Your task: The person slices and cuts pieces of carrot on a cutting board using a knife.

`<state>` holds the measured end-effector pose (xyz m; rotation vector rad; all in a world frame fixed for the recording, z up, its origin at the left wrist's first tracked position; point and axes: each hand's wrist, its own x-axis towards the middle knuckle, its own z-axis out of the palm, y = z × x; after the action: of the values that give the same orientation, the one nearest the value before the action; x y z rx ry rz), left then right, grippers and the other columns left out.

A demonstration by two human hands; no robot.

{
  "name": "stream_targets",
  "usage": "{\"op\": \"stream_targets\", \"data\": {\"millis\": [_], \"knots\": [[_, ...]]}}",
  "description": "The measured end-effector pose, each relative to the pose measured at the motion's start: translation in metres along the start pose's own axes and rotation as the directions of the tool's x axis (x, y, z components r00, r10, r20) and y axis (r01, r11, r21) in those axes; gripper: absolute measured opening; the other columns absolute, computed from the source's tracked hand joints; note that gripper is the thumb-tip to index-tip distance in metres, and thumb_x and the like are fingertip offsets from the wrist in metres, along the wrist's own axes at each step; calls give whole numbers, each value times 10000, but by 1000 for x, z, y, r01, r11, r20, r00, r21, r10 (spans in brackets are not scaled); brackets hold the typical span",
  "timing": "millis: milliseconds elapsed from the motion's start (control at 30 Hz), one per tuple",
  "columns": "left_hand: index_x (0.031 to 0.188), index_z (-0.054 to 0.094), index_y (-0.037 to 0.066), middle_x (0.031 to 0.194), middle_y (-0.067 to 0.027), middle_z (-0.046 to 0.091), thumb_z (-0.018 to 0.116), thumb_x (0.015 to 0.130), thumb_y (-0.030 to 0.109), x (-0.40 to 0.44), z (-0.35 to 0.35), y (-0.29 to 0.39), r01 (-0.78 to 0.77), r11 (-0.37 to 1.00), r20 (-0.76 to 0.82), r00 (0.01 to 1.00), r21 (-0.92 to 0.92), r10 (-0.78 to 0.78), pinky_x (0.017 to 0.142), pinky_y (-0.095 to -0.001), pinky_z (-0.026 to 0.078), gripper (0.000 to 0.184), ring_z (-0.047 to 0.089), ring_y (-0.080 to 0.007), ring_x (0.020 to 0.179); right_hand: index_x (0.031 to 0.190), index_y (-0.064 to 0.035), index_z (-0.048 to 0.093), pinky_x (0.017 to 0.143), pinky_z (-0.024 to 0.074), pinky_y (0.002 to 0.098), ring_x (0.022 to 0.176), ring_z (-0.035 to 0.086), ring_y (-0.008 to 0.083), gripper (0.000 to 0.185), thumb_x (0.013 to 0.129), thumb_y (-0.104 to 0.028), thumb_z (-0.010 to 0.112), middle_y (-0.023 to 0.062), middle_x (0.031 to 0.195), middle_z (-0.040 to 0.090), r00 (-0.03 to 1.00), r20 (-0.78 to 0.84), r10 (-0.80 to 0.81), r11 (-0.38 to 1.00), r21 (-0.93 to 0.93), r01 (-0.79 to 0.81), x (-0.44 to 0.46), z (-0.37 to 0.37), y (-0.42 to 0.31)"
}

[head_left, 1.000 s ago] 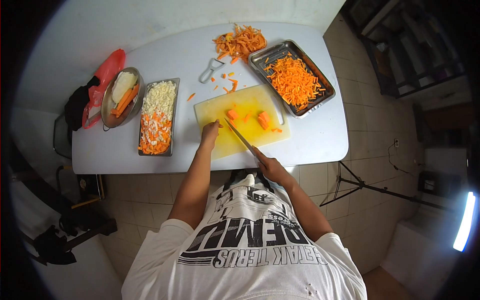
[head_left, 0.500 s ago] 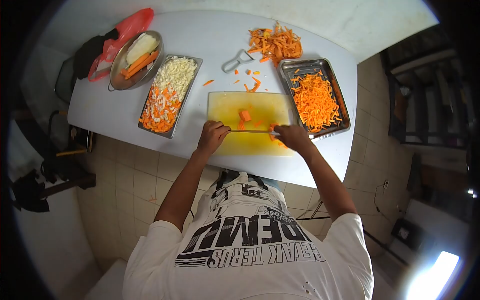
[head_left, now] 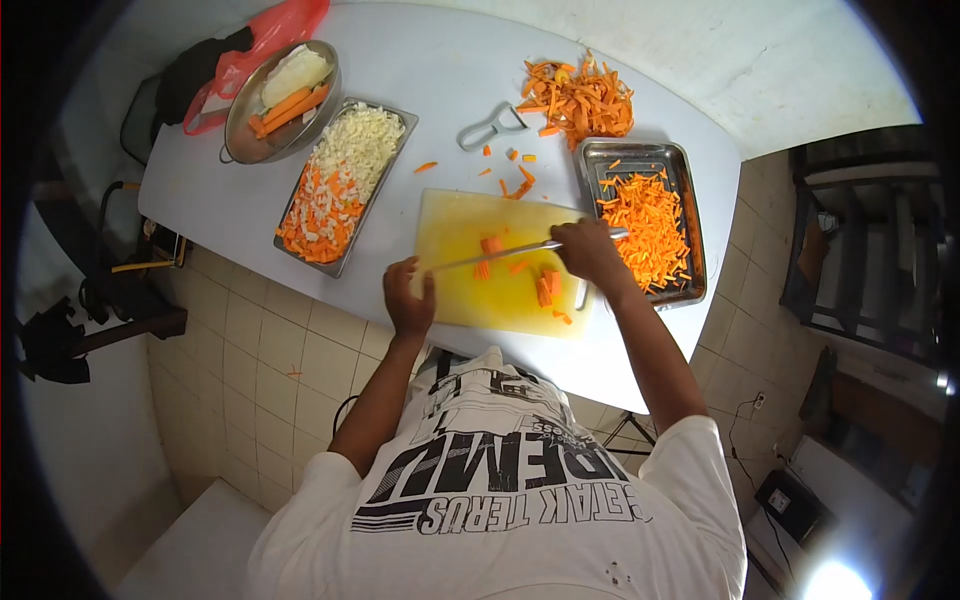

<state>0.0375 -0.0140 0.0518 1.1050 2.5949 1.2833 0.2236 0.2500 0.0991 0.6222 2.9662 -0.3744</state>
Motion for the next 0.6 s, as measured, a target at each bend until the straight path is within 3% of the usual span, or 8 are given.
{"op": "stream_targets", "data": {"millis": [33, 100, 133, 233, 300, 467, 533, 600], "knots": [[1054, 629, 30, 898, -112, 612, 751, 784, 232, -3, 1, -1, 218, 974, -82, 971, -59, -223, 741, -388, 507, 358, 622, -291, 835, 928, -135, 634, 751, 481, 478, 814, 649, 279, 107, 827, -170, 633, 73, 771, 653, 997, -56, 59, 997, 48, -56, -10, -18, 1], [1048, 616, 27, 939, -126, 617, 752, 785, 237, -6, 23, 7, 144, 988, 168, 974, 62, -152, 758, -401, 514, 362, 630, -307, 873, 907, -75, 606, 663, 490, 456, 740, 645, 342, 94, 835, -126, 638, 124, 730, 636, 949, -249, 194, 949, 294, -117, -41, -46, 11], [1046, 610, 26, 960, -133, 620, 752, 786, 239, -4, 35, 14, 88, 990, 290, 950, 113, -118, 766, -407, 518, 365, 634, -314, 892, 921, -49, 597, 628, 481, 442, 703, 641, 351, 100, 854, -114, 632, 146, 725, 634, 924, -249, 292, 909, 374, -186, -60, -51, 16], [1012, 609, 16, 982, -159, 604, 741, 776, 222, 13, 48, 41, -63, 954, 488, 868, 292, -92, 763, -434, 528, 340, 633, -358, 884, 979, 10, 586, 545, 451, 394, 611, 629, 341, 148, 915, -121, 610, 194, 689, 621, 764, -394, 511, 813, 510, -281, -122, -47, 14], [1030, 612, 21, 968, -169, 607, 721, 771, 164, 16, 59, 34, -125, 961, 518, 855, 246, -21, 764, -445, 533, 315, 635, -367, 883, 1119, 66, 554, 573, 473, 383, 643, 642, 353, 294, 931, -149, 623, 223, 715, 631, 722, -281, 632, 707, 590, -389, -165, -31, 4], [1060, 616, 29, 967, -192, 612, 666, 740, 18, 19, 73, 28, -290, 931, 592, 798, 220, 109, 774, -458, 533, 324, 635, -384, 878, 925, -6, 564, 487, 384, 374, 476, 453, 264, 135, 915, -132, 612, 166, 592, 526, 605, -127, 786, 529, 646, -551, -249, 21, -59], [1063, 616, 29, 980, -198, 612, 643, 734, -22, 24, 68, 27, -333, 919, 633, 763, 212, 131, 776, -460, 533, 334, 635, -387, 878, 912, -11, 558, 492, 382, 380, 485, 452, 298, 143, 901, -135, 627, 175, 596, 525, 574, -90, 814, 477, 666, -573, -271, 38, -89], [1071, 619, 40, 970, -201, 622, 653, 728, -15, 28, 66, 23, -366, 908, 647, 747, 205, 155, 773, -457, 531, 349, 637, -389, 878, 957, 12, 575, 509, 396, 357, 518, 480, 254, 181, 918, -157, 625, 202, 659, 579, 558, -34, 829, 427, 682, -594, -286, 56, -114]]}}
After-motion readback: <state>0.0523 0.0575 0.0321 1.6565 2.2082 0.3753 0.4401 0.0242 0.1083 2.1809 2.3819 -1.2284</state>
